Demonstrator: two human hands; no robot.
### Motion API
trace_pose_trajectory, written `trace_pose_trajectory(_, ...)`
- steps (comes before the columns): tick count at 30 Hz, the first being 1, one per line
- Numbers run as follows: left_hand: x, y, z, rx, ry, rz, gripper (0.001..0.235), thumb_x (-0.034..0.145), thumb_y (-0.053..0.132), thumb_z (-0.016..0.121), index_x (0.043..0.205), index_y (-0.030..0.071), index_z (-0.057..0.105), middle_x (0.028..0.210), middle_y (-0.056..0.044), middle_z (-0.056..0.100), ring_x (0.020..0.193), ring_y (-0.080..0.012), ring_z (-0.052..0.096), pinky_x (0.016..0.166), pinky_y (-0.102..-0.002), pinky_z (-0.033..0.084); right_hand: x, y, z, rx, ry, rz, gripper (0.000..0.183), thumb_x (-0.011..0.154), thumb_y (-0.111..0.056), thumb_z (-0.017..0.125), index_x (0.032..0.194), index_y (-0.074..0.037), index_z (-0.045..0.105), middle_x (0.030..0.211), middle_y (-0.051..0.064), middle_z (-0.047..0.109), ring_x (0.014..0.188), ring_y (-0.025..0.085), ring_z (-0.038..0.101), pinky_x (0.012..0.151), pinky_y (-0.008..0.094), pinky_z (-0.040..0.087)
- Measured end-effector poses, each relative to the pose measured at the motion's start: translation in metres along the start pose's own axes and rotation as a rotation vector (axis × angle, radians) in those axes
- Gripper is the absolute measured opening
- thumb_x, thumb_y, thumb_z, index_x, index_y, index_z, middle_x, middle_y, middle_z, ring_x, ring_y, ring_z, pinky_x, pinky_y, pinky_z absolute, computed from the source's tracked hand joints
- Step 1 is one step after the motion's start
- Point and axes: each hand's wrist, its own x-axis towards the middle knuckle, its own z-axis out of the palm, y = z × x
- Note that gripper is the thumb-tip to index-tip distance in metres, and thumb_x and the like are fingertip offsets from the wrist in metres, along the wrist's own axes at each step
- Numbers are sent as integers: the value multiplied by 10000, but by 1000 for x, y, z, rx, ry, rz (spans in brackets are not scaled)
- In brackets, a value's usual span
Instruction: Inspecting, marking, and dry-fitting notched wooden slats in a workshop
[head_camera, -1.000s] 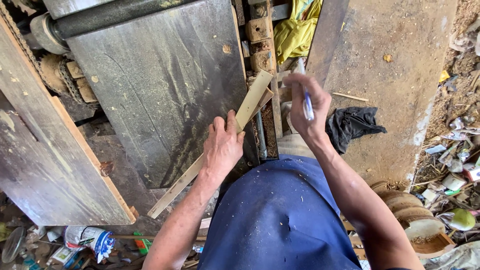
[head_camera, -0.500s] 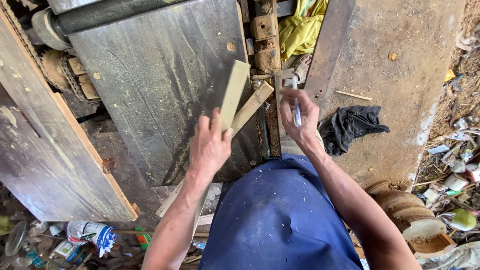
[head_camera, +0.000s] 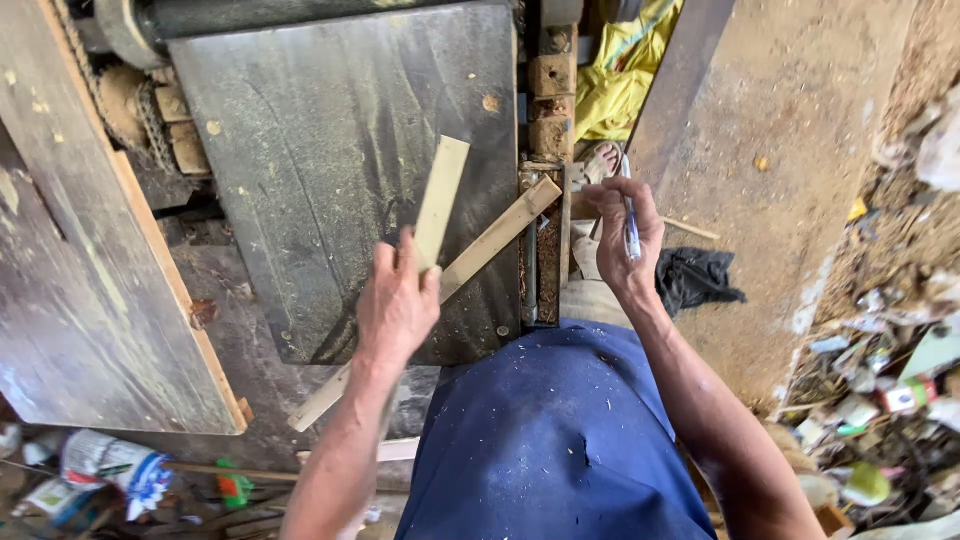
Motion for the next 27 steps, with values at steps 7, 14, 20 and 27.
trace_pose_trajectory(7,11,-26,-4,123,156,129,511,952,111,680,1409,-67,535,965,-194,508,785,-303,619,487,-343,584,-30,-19,-21,-187,-145,-105,183,1075,-227,581,1182,-116,678,906,99,761,901,165,695,864,365,536)
trace_pose_trajectory(14,-46,-7,28,36,70,340,517,937,194,633,1428,55,546,980,-169,534,826,-330,641,533,-416,611,-139,236,-223,-831,-506,322,368,893,-284,636,1164,-36,620,980,369,686,987,585,643,855,666,501)
trace_pose_trajectory(20,-78,-16,96,-23,-188,289,619,1002,274,590,1535,69,351,1160,-190,450,935,-306,545,518,-356,637,-169,144,-271,-867,-726,726,553,977,-491,433,1427,-251,645,1477,114,612,1302,313,656,1094,467,550)
trace_pose_trajectory(27,-81,16,128,-5,-121,235,570,1015,287,529,1523,92,360,1126,-178,451,923,-348,538,588,-488,601,-85,246,-287,-916,-757,393,279,812,-133,544,974,-190,764,1065,114,728,961,223,709,809,385,513)
